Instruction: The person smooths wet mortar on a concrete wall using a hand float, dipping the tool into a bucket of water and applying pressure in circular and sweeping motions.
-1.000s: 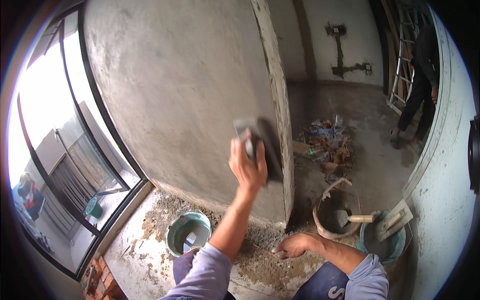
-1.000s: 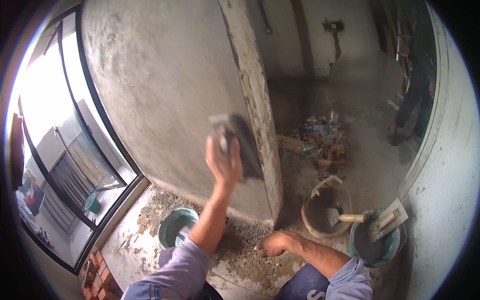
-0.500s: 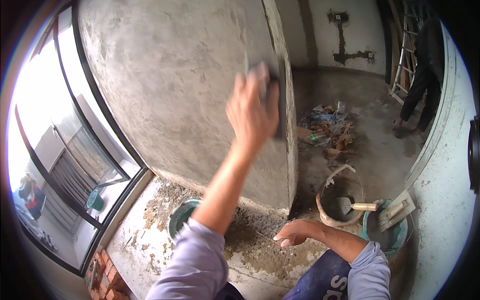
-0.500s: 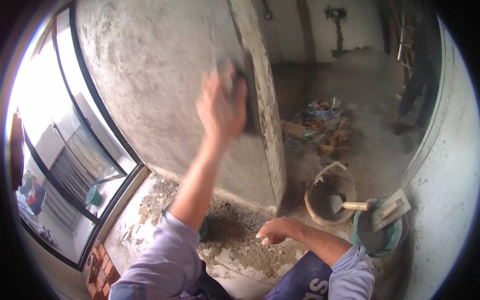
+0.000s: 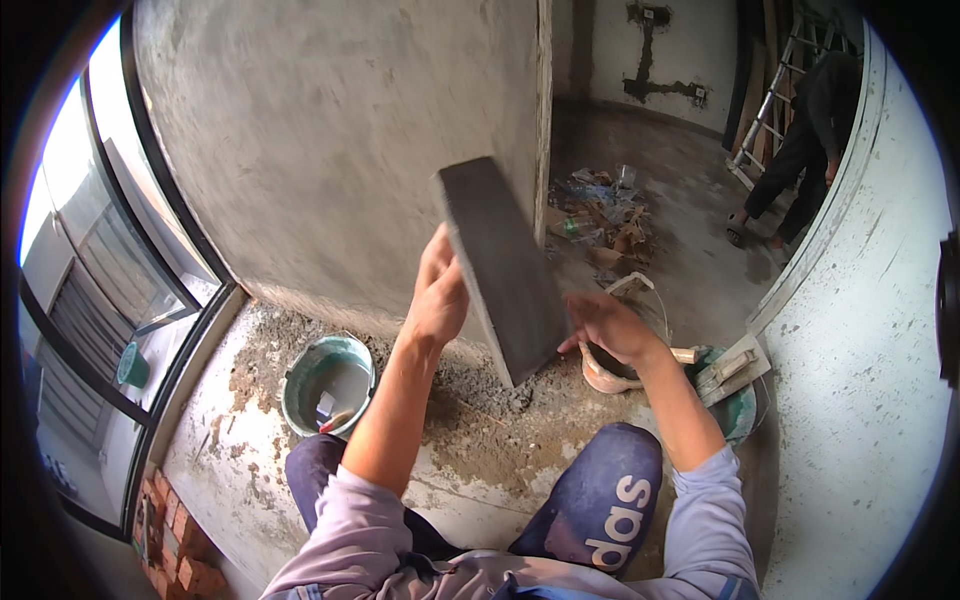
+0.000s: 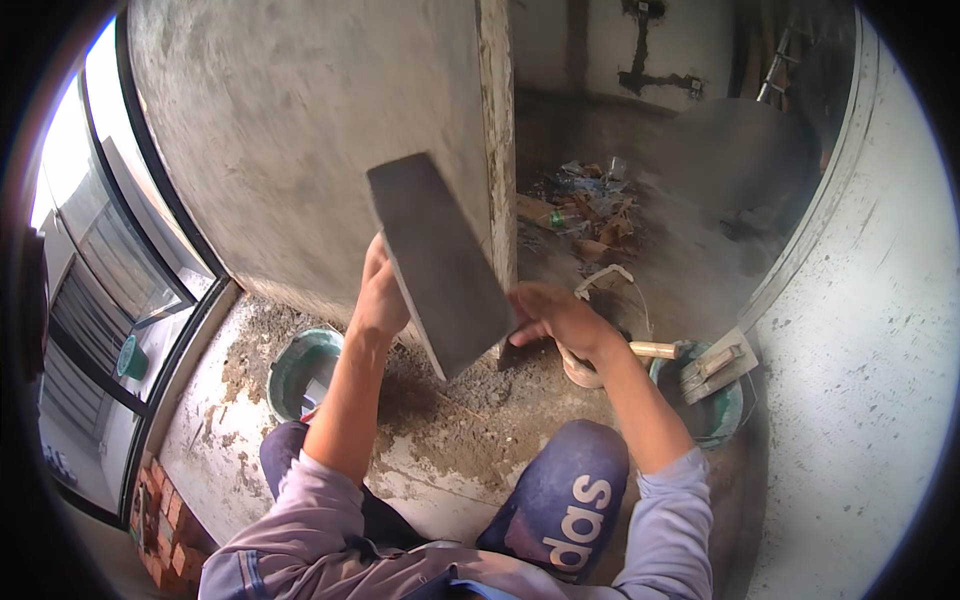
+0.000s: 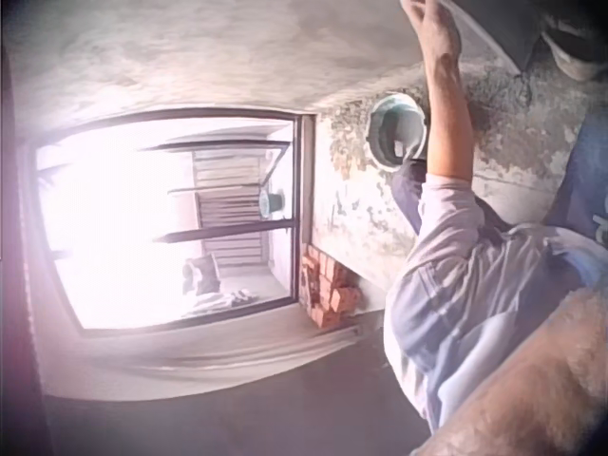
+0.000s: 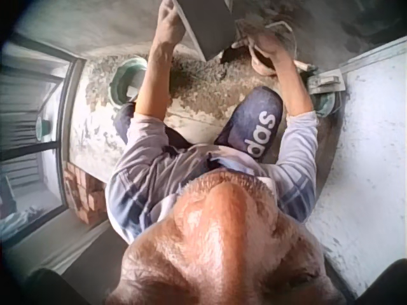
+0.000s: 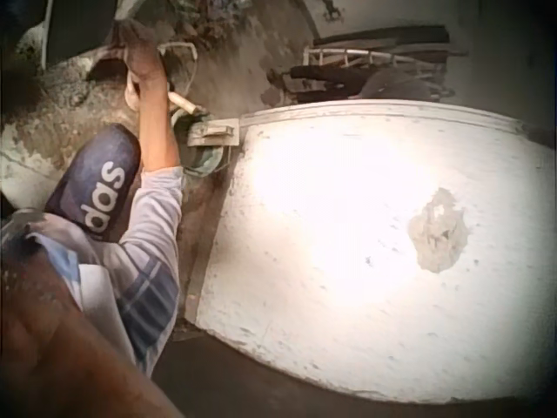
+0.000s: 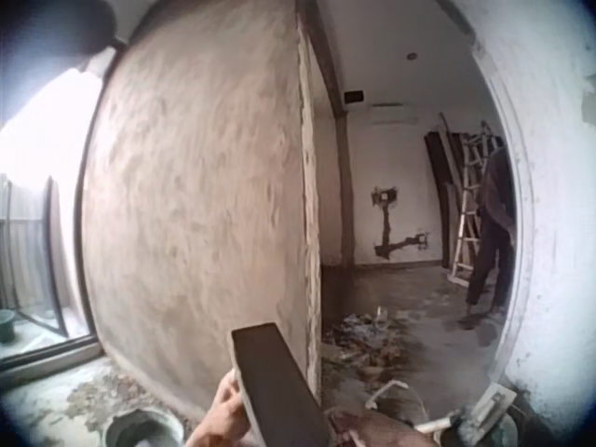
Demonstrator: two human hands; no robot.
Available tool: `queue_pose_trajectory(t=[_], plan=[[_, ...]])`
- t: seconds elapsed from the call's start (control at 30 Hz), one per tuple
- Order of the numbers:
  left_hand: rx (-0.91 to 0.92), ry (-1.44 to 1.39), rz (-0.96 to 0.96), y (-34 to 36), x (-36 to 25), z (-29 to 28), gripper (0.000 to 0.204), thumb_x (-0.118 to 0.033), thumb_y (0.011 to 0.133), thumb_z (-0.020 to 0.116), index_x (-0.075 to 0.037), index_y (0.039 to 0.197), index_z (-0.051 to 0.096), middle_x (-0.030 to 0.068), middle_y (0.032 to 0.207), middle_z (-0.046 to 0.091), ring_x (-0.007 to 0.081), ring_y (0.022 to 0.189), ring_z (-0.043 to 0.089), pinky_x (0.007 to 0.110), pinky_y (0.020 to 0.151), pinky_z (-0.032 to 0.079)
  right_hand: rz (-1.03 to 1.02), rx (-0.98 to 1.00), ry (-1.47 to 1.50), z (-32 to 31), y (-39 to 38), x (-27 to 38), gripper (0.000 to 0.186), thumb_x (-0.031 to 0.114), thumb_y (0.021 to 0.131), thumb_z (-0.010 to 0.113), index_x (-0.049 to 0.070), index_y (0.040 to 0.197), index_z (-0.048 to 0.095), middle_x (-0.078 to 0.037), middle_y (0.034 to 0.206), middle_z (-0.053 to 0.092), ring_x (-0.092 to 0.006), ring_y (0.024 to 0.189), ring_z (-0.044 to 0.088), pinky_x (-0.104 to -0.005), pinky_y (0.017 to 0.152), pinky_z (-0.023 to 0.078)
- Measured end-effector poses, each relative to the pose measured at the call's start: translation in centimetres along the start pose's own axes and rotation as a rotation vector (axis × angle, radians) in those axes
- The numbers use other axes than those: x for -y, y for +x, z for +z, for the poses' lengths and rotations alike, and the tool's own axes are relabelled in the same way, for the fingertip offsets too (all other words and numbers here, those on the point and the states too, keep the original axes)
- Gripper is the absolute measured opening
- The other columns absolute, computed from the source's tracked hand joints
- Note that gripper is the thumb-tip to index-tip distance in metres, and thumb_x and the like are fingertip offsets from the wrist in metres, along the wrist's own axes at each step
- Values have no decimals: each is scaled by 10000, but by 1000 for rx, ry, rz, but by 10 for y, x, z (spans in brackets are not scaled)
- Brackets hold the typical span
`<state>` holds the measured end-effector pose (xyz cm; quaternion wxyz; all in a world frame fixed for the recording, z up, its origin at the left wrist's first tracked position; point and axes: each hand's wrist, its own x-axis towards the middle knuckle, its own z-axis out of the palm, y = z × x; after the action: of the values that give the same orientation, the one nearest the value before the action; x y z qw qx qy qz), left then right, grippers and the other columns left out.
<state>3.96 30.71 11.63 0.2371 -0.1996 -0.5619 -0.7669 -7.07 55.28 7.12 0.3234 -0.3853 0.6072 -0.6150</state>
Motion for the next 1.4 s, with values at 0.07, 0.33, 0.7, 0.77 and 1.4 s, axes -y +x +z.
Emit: queue_pose_trajectory(t=[0.07,0.33,0.7,0.77,1.4], plan=[[156,-50,-62,20,-16,27,594,-323,985,689,-3,1429,458,95,1308,605,191,1201,597,370,1049,476,-165,-1,195,17,4,22,464,357,1043,571,-3,1334,572,-127,1196,673,-210,1022,661,-388,859,591],[587,-76,-39,128,-68,85,492,-127,1028,578,-105,1505,459,85,1347,637,196,1205,636,384,1066,508,-735,-219,88,-18,13,87,572,372,1036,560,-1,1458,464,-190,1413,546,-311,1270,580,-445,987,554],[-445,818,437,64,-127,-109,566,-450,1024,598,-82,1452,560,124,1402,611,239,1258,617,403,1067,486,-964,-839,-640,5,91,150,522,163,1040,572,-56,1493,434,-218,1429,578,-279,1321,557,-356,1109,423],[-551,966,391,67,-109,-131,679,-564,1004,573,-118,1510,497,150,1573,446,310,1426,464,470,1171,391,-952,-797,-532,12,99,156,518,148,1036,570,-57,1492,437,-218,1424,583,-278,1321,558,-357,1107,424],[-579,1375,424,77,5,-210,860,-762,998,130,-208,1654,187,157,1723,61,388,1583,-6,591,1237,12,-622,-806,-384,30,75,63,529,115,1043,536,-65,1522,400,-215,1525,495,-257,1403,477,-338,1170,353]])
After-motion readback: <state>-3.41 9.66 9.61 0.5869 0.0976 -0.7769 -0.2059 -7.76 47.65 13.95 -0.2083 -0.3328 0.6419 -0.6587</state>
